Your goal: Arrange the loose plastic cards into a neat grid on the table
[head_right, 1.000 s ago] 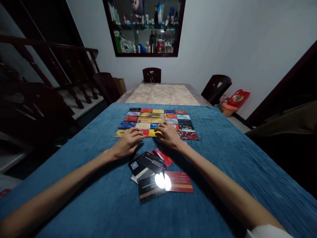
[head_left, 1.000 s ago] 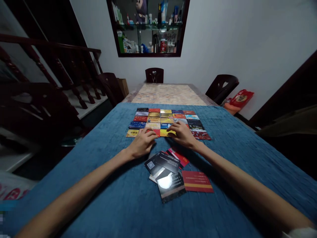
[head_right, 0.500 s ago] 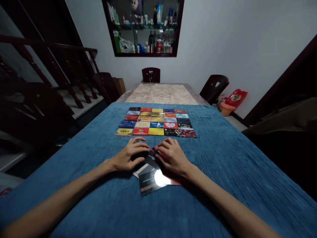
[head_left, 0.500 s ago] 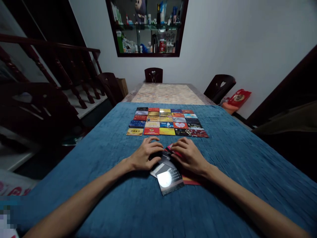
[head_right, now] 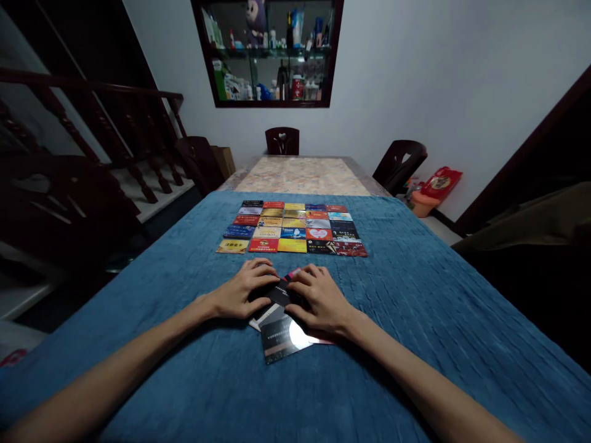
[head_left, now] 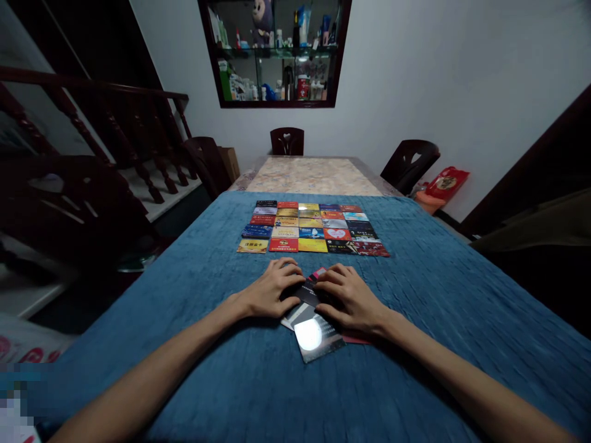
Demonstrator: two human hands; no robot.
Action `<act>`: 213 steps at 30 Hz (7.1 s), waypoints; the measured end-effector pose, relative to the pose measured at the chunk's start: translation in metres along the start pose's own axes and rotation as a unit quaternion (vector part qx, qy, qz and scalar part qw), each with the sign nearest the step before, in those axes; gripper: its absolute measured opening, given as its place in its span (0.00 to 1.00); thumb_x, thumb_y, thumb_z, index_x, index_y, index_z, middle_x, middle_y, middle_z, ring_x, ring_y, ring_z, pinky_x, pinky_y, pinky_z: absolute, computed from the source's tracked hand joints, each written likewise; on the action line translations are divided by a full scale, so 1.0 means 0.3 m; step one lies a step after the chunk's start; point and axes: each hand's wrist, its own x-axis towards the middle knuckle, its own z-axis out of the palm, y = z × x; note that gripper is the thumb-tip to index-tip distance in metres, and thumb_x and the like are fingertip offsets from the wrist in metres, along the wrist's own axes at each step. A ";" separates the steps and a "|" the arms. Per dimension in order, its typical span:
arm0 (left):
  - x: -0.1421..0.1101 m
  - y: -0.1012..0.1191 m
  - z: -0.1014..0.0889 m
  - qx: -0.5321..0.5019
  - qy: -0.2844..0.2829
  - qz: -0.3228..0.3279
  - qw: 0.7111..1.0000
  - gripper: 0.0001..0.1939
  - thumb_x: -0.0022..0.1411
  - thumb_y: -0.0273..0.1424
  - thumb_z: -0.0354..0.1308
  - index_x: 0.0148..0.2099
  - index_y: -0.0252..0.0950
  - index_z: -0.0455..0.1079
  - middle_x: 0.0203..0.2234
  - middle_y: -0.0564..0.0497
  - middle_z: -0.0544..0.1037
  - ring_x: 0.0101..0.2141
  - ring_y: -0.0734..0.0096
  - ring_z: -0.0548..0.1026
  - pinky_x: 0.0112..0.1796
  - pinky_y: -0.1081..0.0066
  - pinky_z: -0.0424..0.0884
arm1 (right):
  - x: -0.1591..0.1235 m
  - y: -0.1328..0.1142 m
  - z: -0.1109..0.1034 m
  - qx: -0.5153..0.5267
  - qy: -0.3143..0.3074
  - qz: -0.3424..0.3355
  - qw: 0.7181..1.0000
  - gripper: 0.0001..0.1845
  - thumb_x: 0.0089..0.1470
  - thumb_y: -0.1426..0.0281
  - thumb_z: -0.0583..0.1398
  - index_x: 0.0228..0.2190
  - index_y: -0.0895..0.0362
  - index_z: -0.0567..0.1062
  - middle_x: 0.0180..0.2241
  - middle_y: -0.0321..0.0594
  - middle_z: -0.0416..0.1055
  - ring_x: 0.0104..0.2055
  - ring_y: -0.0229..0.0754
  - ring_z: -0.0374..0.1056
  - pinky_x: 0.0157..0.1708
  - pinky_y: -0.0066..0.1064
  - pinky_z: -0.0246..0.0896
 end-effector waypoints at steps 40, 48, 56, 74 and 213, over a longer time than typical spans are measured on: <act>0.012 -0.048 0.008 -0.065 0.121 -0.003 0.990 0.13 0.68 0.24 0.49 0.49 0.33 0.74 0.38 0.45 0.78 0.45 0.62 0.71 0.48 0.58 0.71 | 0.003 0.040 0.043 0.040 0.085 0.058 0.994 0.07 0.60 0.73 0.56 0.35 0.54 0.76 0.31 0.42 0.73 0.38 0.46 0.63 0.37 0.36 0.57; 0.011 -0.062 0.010 -0.047 0.125 -0.007 0.991 0.14 0.67 0.22 0.50 0.51 0.34 0.72 0.40 0.45 0.78 0.46 0.62 0.71 0.48 0.58 0.71 | 0.010 0.036 0.044 0.039 0.125 0.066 0.989 0.13 0.61 0.73 0.56 0.46 0.55 0.75 0.36 0.45 0.75 0.40 0.47 0.66 0.40 0.38 0.61; 0.010 -0.082 0.020 -0.038 0.160 -0.016 0.986 0.18 0.64 0.20 0.52 0.55 0.34 0.70 0.41 0.45 0.77 0.45 0.63 0.73 0.47 0.60 0.73 | 0.043 0.025 0.048 -0.034 0.140 0.064 0.987 0.16 0.60 0.75 0.57 0.49 0.55 0.75 0.37 0.44 0.75 0.37 0.46 0.67 0.38 0.36 0.61; 0.020 -0.087 0.053 -0.043 0.193 -0.099 0.975 0.19 0.59 0.19 0.54 0.53 0.35 0.66 0.40 0.48 0.75 0.40 0.65 0.74 0.47 0.61 0.73 | 0.078 0.068 0.102 -0.104 0.134 0.072 0.983 0.22 0.57 0.72 0.59 0.53 0.59 0.69 0.44 0.49 0.76 0.44 0.51 0.68 0.40 0.39 0.59; 0.387 -0.984 -0.289 0.139 0.029 -0.298 0.944 0.20 0.52 0.26 0.54 0.46 0.32 0.79 0.37 0.46 0.82 0.42 0.58 0.76 0.46 0.69 0.71 | 1.124 0.625 0.189 -0.091 -0.113 0.149 0.978 0.25 0.53 0.61 0.62 0.52 0.54 0.77 0.49 0.46 0.76 0.53 0.51 0.68 0.51 0.35 0.62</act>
